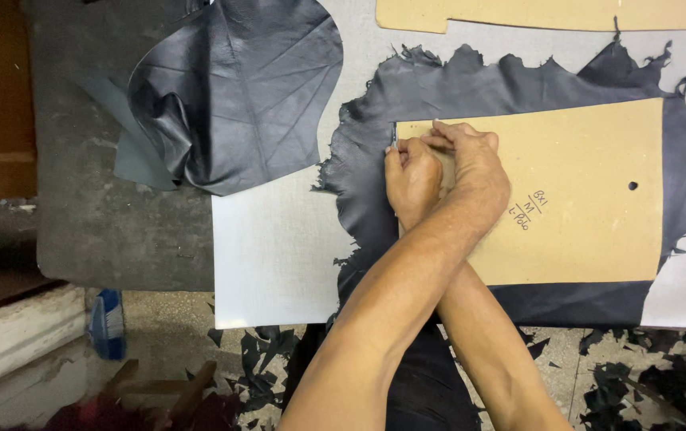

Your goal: The person places a cardboard template on a large sheet of black leather, traces the outline with a pen, and cuts along the marked line using a utility knife. The cut leather piece is removed, and the process is repeated to produce multiple identical pieces, which are then stacked on the table.

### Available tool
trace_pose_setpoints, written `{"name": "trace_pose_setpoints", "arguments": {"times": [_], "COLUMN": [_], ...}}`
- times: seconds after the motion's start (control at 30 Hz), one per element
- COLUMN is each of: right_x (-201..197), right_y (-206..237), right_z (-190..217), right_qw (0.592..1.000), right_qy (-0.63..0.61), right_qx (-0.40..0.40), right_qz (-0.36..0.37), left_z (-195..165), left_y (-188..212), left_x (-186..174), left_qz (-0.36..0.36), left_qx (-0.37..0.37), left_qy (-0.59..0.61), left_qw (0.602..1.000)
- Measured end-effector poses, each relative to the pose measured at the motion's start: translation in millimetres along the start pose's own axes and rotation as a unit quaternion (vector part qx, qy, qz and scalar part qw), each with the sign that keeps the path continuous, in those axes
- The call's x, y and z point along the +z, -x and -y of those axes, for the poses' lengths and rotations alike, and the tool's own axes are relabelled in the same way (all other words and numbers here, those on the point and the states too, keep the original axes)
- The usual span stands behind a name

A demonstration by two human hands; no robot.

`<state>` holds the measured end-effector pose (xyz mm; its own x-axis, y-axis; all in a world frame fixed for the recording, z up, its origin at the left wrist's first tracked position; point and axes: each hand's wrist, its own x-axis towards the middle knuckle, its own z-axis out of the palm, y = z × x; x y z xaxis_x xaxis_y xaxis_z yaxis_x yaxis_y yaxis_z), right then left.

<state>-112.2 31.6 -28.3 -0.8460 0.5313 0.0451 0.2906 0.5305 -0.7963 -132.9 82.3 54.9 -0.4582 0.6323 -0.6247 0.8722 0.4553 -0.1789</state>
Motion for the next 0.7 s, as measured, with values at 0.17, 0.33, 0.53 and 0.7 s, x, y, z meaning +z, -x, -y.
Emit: {"name": "trace_pose_setpoints", "arguments": {"times": [0.17, 0.33, 0.53, 0.7], "right_x": [-0.8, -4.1, -68.7, -109.0], "right_y": [-4.7, -7.3, 97.9, 218.6], "right_z": [12.2, -2.3, -14.2, -38.5], "right_qw": [0.997, 0.997, 0.985, 0.976], "right_qy": [0.060, 0.064, -0.054, 0.033], "right_qx": [-0.031, -0.014, -0.123, 0.139], "right_qz": [0.025, 0.046, 0.106, 0.167], "left_z": [4.3, -11.9, -19.7, -15.5], "left_y": [3.8, -26.5, -37.8, -26.6], "left_x": [9.0, 29.7, 40.6, 51.2], "left_qz": [-0.040, -0.062, -0.079, -0.079], "left_qx": [0.006, -0.012, -0.044, -0.013], "left_qy": [-0.019, 0.013, 0.051, 0.085], "left_qw": [0.999, 0.998, 0.995, 0.993]}}
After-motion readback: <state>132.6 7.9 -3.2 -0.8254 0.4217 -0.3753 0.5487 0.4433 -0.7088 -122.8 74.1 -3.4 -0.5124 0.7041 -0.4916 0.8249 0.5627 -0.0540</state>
